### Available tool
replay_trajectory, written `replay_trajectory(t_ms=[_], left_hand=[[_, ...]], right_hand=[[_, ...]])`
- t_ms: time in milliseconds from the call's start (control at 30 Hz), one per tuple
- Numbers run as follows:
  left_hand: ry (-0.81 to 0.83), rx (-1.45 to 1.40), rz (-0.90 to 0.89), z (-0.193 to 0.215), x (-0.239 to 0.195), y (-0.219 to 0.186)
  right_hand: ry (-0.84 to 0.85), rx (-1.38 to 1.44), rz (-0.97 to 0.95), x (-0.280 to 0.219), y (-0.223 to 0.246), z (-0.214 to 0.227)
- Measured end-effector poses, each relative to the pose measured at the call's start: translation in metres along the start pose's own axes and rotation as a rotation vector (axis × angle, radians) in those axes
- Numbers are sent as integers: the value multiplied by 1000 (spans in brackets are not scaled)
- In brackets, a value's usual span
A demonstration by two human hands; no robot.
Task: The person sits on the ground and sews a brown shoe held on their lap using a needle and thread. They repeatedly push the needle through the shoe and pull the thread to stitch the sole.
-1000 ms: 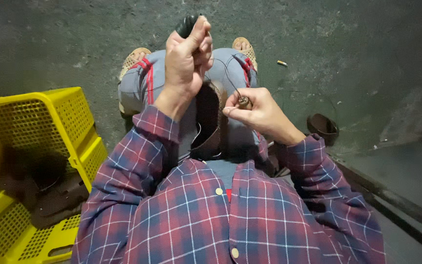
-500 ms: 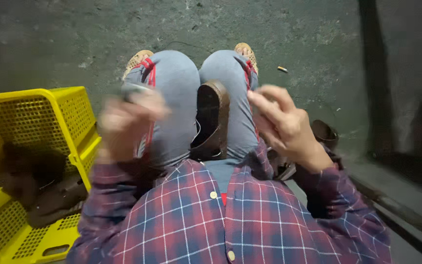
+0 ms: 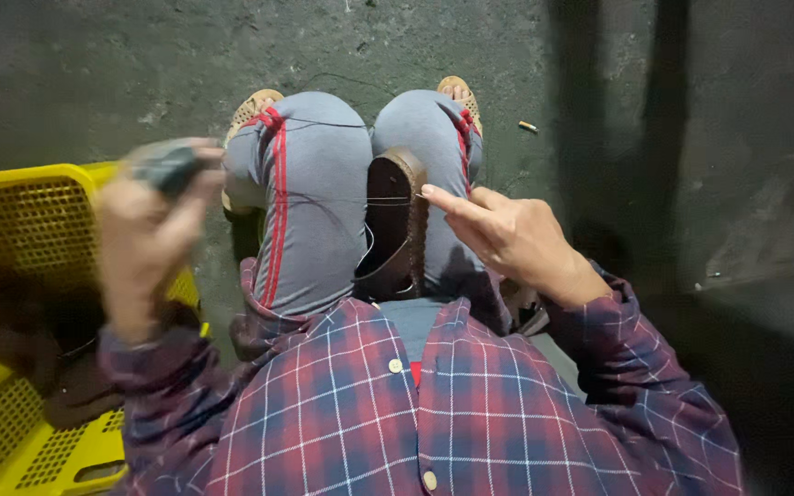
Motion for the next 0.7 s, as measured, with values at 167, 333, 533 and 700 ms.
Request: replay_trajectory(t_ms=[167,333,533,700], left_hand=[[61,-116,-488,-81,40,-45],[115,-54,-567,-119,65,-50],[170,154,-588,-147,68,-40],[143,191,-555,-152,67,-44]], right_hand=[[61,-42,37,7,9,16],[124,-194,46,10,17,30],[258,-483,67,8,18,27],[263,-649,90,11,22,23]])
Point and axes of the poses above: each hand's wrist, its own x-axis towards the middle knuckle, its own z-axis out of the back of the hand, y = z × x, the point moved 3 cm from there along x, towards the middle knuckle, and after that the axes turned 3 degrees about x, right-handed, at the moved point
